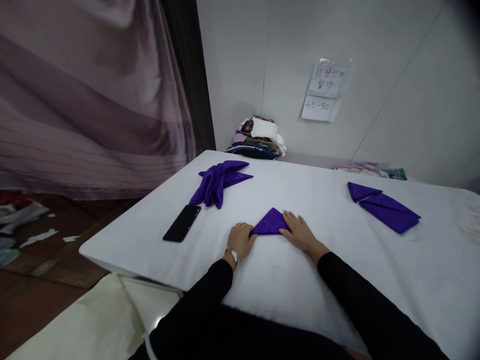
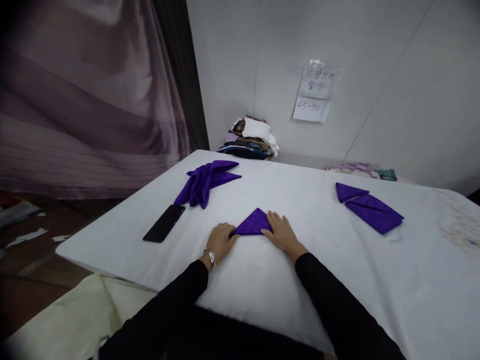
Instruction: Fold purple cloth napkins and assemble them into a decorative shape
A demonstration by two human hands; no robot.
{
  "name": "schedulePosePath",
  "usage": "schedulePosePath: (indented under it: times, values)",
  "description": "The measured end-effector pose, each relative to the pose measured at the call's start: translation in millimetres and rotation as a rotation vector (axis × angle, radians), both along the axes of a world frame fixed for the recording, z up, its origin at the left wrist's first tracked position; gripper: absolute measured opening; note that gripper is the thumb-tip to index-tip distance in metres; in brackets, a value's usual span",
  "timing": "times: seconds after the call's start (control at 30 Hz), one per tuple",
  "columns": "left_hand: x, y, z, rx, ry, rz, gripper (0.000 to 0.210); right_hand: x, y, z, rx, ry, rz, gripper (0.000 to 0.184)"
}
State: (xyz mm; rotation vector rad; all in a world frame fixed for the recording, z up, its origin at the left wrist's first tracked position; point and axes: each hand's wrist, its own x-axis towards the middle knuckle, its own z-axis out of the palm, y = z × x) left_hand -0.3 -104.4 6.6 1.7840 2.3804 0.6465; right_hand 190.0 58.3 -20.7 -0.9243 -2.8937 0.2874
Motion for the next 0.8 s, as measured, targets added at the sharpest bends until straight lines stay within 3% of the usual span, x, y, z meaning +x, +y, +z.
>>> schedulePosePath:
  times: [0.37, 0.57, 0.7, 0.8]
  values:
    - [-8.4, -8.2, -6.1, 0.038, -0.059, 0.064, 0.012, 0.6, 0.3, -1.0, 0.032, -0.011, 0.005, 0.071]
    - [-10.5, -7.8, 0.4, 0.116, -0.098, 0.101, 0.018, -0.3, 0.8, -0.8, 0.028, -0.009, 0.008, 0.07]
    - [13.3, 26.0, 7.5, 0.214, -0.1, -0.087, 0.028, -0.9, 1.1, -2.1, 0.033, -0.004, 0.003, 0.07]
    - [33.8, 59.8, 3.3, 0.113, -0.015, -0.259, 0.051, -0.7, 1.8, -4.0, 0.037, -0.017, 0.006, 0.066]
